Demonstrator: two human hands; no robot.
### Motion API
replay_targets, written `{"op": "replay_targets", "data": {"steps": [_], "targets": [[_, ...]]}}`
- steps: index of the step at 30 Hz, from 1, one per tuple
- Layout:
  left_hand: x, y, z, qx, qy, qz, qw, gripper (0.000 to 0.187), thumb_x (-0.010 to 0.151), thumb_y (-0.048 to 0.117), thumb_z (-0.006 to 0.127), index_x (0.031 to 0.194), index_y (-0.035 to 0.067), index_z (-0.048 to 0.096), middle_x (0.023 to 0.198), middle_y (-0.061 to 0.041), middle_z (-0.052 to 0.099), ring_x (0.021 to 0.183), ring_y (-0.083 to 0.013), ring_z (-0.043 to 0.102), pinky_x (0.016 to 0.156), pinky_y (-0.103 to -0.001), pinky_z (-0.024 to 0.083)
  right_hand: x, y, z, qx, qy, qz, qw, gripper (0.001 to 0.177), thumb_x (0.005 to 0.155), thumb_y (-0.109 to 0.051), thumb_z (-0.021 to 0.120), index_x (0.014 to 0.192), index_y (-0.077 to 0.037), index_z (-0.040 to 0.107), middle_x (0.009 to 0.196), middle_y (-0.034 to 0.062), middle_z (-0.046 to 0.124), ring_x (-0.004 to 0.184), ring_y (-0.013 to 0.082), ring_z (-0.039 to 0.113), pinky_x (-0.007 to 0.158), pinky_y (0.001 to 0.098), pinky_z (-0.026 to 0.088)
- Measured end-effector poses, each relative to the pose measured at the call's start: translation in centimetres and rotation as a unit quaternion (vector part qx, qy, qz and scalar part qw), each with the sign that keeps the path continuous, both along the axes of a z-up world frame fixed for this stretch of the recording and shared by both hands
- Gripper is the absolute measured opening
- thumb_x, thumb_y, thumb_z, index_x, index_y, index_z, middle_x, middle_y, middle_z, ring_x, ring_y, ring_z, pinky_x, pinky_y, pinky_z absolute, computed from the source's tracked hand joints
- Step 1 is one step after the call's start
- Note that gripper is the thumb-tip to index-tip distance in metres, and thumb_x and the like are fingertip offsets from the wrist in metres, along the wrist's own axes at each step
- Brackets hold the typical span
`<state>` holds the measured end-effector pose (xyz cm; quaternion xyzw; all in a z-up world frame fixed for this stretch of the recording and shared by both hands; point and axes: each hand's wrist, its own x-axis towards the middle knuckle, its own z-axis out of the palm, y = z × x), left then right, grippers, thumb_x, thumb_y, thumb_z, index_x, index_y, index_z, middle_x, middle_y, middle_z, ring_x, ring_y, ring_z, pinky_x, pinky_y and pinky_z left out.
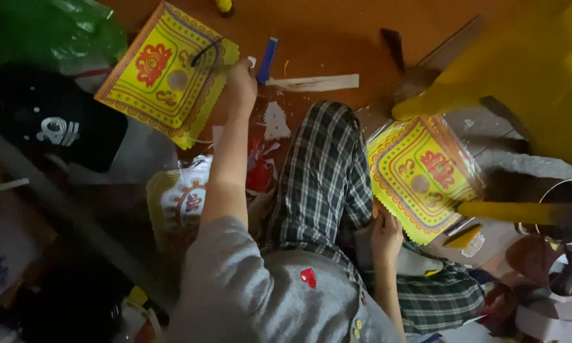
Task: Decorating a yellow paper horse with colorful patterns and paper sheets
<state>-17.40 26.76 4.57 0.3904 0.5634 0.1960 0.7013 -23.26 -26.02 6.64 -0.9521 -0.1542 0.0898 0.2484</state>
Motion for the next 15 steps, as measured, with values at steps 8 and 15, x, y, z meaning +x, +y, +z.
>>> {"op": "replay_targets", "data": {"steps": [8,15], "targets": [[1.5,4.9,-12.7,0.372,0.284,-0.194,0.862,0.022,0.082,0.024,0.054,0.087,0.007,0.068,0.08,-0.016,0.069,0.079,-0.0315,0.068,0.068,-0.042,0.049,0.3,0.1,-1.4,0.008,-0.085,-0.014,0.996,0.01,0.093,-0.011,0.064,0.101,-0.009,0.071,0.081,0.0151,0.064,0.083,0.0363,0.065,0.073,0.0448,0.053],[1.0,2.3,-8.3,0.098,0.005,0.064,0.993,0.04,0.09,0.018,0.058,0.117,-0.01,0.055,0.114,-0.029,0.06,0.108,-0.0363,0.063,0.085,-0.048,0.056,0.2,0.8,-0.4,0.016,-0.075,-0.011,0.997,0.011,0.096,-0.011,0.063,0.1,-0.008,0.072,0.081,0.0133,0.064,0.08,0.0336,0.065,0.069,0.0415,0.053]]}}
